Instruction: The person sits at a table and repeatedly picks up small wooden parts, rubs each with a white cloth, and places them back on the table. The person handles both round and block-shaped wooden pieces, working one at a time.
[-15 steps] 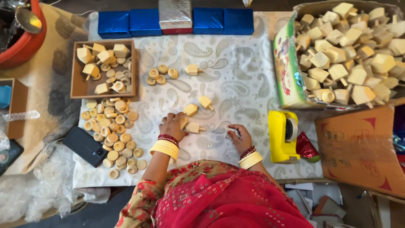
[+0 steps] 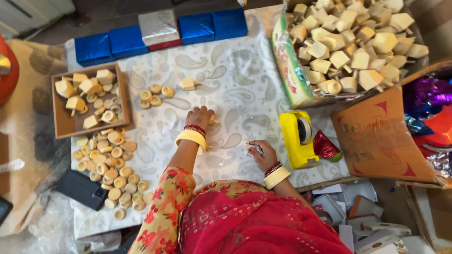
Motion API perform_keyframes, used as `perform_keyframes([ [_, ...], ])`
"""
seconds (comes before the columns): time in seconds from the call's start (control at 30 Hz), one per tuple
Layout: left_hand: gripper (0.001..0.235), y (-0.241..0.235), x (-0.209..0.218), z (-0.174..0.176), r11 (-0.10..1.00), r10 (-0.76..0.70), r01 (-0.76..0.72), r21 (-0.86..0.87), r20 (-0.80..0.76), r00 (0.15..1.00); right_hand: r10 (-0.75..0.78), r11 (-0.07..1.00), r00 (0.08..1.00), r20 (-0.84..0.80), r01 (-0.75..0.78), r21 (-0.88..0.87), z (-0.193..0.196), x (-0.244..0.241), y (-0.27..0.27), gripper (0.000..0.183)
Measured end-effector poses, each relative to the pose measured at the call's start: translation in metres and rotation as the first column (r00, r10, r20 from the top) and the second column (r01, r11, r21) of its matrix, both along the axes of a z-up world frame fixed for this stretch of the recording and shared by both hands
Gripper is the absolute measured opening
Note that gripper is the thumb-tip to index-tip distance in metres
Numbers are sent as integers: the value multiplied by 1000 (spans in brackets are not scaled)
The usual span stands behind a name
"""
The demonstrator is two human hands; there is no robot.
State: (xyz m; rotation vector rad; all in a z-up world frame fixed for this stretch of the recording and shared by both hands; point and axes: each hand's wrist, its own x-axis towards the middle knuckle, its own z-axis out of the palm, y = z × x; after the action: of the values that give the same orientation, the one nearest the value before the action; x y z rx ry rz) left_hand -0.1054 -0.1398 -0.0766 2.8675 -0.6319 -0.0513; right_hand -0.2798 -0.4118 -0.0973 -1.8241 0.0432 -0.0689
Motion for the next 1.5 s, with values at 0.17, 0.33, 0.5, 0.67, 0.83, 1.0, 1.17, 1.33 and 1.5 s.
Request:
perform_keyframes([
  [0.17, 41, -25, -32, 59, 965, 43, -81, -249, -153, 987, -35, 964, 969, -245, 98, 249, -20, 5, -5, 19],
  [0.33, 50, -31, -52, 76, 813, -129, -118, -571, -372, 919, -127, 871, 960, -249, 228, 435, 43, 18, 6, 21],
  [0.5, 52, -32, -43, 81, 691, -395, -40, -721, -424, 815, 3, 982, 887, 462, 86, -170, 175, 35, 30, 23],
  [0.67, 55, -20, -49, 156, 670, -492, 134, -730, -302, 816, 202, 925, 798, 568, 36, -378, 198, 34, 38, 28],
  [0.83, 58, -28, -67, 220, 773, -385, 145, -618, -276, 881, 47, 973, 885, 464, 65, -222, 189, 31, 47, 33],
  [1.0, 52, -33, -75, 237, 804, -368, 455, -383, 281, 886, 114, 799, 973, -201, 31, 600, 140, 53, 30, 16],
  [1.17, 59, -31, -78, 245, 648, -215, 273, -711, 173, 961, 35, 868, 995, -98, 19, 496, 198, 45, 33, 18],
  [1.33, 53, -7, -76, 188, 201, -529, -440, -875, -475, 704, 96, 935, 745, 660, 161, -317, 280, 24, 47, 26],
  [1.5, 35, -15, -84, 232, 174, -683, -303, -937, -337, 648, -21, 968, 738, 674, 185, -172, 253, 20, 54, 20],
])
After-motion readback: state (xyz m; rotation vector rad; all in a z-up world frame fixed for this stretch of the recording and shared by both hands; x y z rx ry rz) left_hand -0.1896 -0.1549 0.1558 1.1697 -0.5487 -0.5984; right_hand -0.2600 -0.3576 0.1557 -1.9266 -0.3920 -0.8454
